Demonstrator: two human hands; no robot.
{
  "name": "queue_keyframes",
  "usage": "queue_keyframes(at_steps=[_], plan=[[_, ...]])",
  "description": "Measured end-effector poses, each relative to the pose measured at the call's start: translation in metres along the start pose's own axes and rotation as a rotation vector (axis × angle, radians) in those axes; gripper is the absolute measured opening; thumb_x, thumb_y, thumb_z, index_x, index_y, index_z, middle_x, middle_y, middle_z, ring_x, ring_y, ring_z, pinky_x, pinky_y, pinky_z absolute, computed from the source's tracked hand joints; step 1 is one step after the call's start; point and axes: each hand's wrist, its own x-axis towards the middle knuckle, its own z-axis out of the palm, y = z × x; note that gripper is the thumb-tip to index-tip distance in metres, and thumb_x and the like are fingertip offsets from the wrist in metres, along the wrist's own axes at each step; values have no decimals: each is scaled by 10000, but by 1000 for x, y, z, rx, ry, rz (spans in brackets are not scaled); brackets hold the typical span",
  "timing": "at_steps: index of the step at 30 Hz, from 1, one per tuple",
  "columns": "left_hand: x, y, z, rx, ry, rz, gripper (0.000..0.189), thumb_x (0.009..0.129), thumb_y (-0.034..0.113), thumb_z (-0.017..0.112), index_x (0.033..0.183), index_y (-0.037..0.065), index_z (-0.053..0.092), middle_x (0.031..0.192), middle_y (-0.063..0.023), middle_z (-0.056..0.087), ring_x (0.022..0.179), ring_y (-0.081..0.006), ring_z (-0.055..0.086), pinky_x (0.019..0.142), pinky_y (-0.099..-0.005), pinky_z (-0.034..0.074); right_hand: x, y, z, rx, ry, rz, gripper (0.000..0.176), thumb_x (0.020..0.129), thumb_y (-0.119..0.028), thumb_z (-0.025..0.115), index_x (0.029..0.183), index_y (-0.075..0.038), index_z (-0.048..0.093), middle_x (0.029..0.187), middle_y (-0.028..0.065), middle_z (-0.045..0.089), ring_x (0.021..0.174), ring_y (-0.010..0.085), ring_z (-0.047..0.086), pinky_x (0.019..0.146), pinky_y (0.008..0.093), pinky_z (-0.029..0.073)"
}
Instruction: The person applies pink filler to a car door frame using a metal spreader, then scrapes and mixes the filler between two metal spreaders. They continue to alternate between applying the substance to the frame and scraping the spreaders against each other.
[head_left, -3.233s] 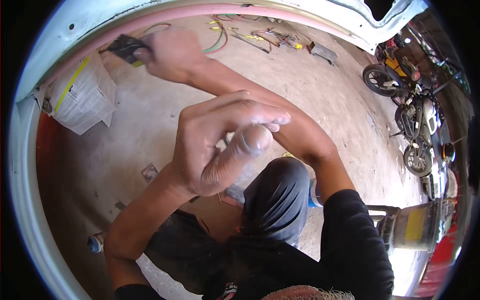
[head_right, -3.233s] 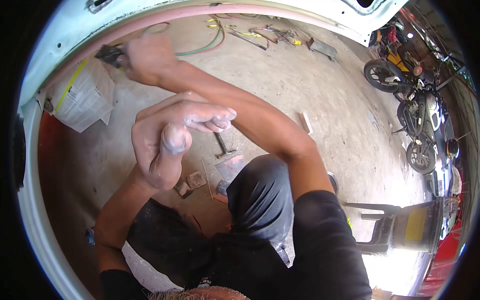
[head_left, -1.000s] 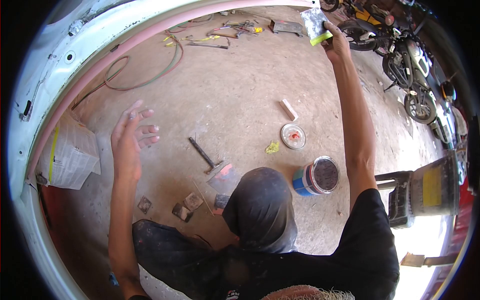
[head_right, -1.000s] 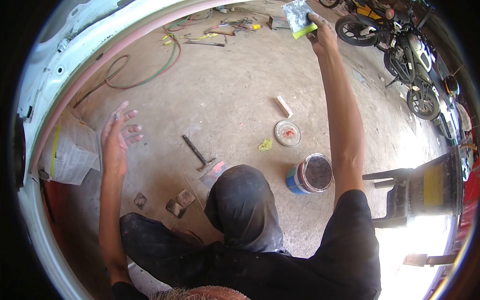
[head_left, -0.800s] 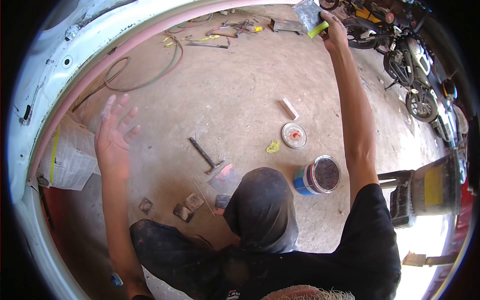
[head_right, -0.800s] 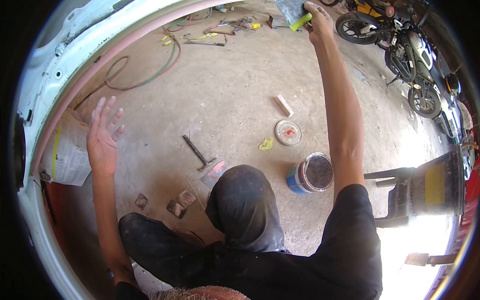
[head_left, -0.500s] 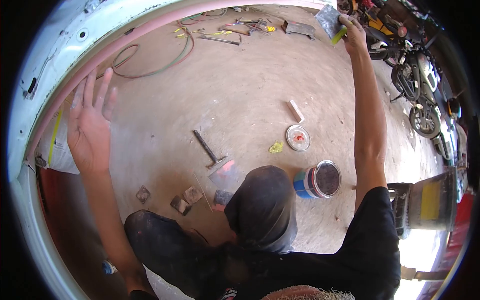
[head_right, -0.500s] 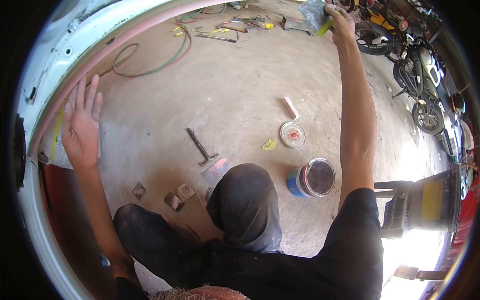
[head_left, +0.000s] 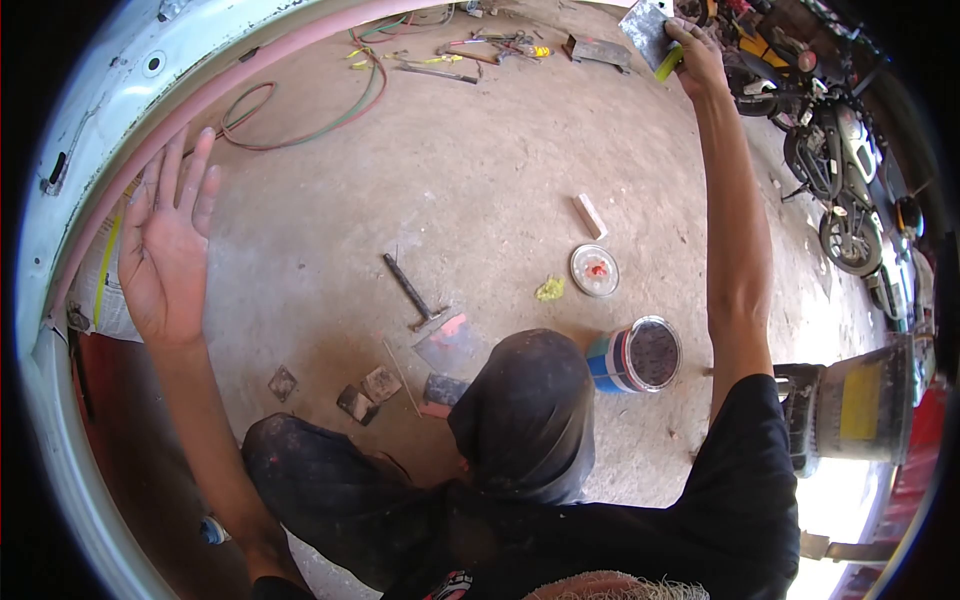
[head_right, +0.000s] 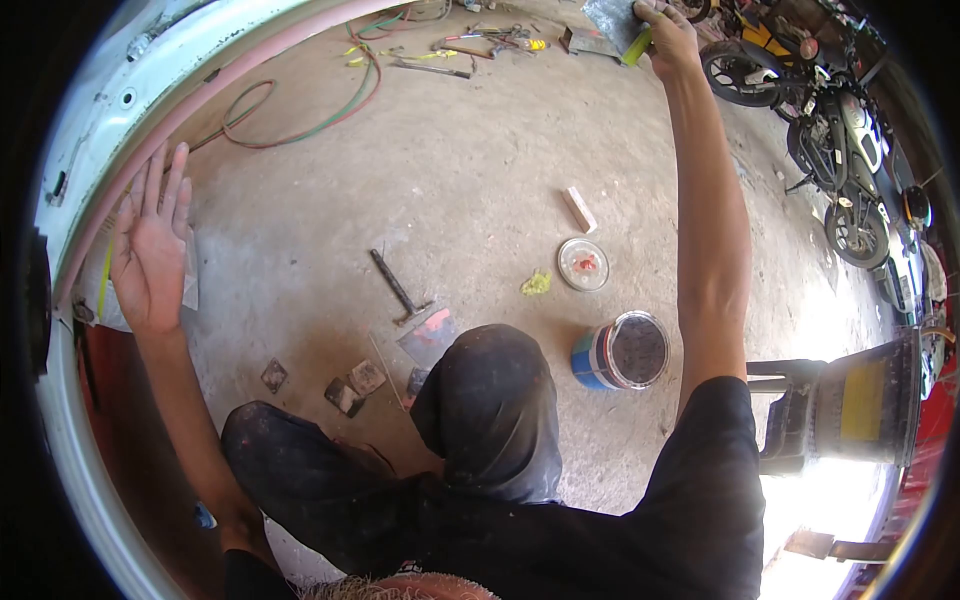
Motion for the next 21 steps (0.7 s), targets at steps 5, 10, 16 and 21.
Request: queue_keyframes(at_steps=[5, 10, 16, 21], plan=[[0, 5, -6, -44, -37, -14, 617, 1078, 98, 424, 1624, -15, 158, 1718, -203, 88, 1588, -397, 65, 1292, -525, 164, -5, 1, -5, 29, 26, -42, 174, 955, -92, 735, 1125, -95, 693, 1021, -12, 724, 937, 125, 688, 803, 334, 562], [0, 5, -5, 10, -18, -3, 621, 1077, 112, 433, 1624, -12, 168, 1716, -210, 93, 1589, -393, 67, 1295, -525, 147, -8, 3, 3, 65, -10, -56, 166, 957, -99, 735, 1118, -98, 693, 1012, -17, 723, 946, 125, 687, 796, 341, 558], [1, 5, -4, -13, -27, 12, 637, 1070, 146, 457, 1621, -16, 183, 1712, -223, 103, 1588, -401, 74, 1293, -527, 145, -4, 1, 5, 46, -22, -46, 188, 955, -122, 742, 1137, -105, 696, 1008, -27, 712, 922, 116, 671, 802, 330, 540], [0, 4, -5, 7, -33, 0, 660, 1065, 174, 472, 1620, -24, 176, 1712, -230, 90, 1586, -412, 75, 1287, -535, 157, -41, -24, 65, -41, -160, -127, 71, 959, -80, 710, 1024, -56, 692, 911, -21, 705, 777, 77, 646, 667, 286, 541]])
